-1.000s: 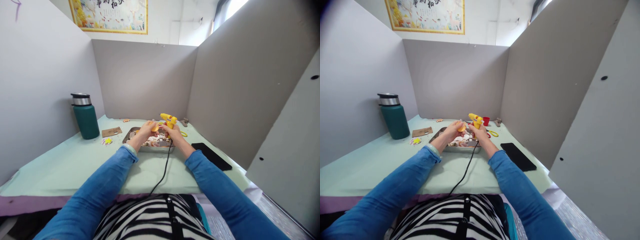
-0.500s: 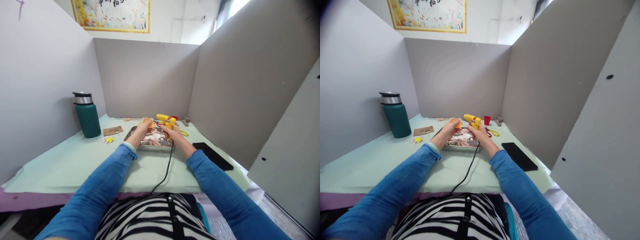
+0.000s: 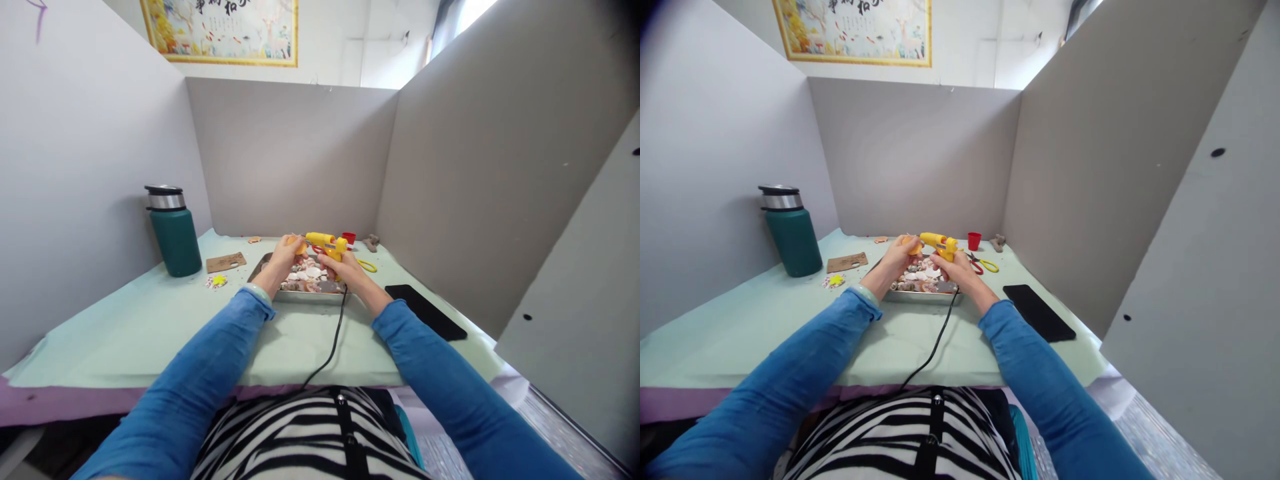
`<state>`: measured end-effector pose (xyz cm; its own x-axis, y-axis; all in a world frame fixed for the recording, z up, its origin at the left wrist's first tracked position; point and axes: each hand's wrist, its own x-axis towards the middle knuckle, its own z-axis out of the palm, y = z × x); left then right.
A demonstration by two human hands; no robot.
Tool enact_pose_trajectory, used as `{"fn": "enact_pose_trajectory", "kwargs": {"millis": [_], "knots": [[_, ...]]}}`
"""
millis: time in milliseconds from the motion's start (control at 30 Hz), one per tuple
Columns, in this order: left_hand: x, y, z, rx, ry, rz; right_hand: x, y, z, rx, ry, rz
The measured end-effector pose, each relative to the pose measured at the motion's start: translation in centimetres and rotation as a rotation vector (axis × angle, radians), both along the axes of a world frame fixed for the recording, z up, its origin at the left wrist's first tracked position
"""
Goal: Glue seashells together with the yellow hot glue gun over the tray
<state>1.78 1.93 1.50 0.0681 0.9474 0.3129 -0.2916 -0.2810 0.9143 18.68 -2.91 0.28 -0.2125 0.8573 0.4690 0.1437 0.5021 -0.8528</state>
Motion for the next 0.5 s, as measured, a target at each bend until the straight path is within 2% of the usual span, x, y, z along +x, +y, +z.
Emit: {"fn": "enact_pose_trajectory", "kwargs": {"millis": [333, 500], "knots": [[-0.02, -0.17, 0.03, 0.027, -0.065, -0.14, -0.04, 0.21, -0.02, 0.021, 0.008, -0.002], [0.06, -0.26, 0.09, 0.003, -0.064, -0.142, 0.0, 0.53, -0.17, 0.03, 0.016, -0.01]]}}
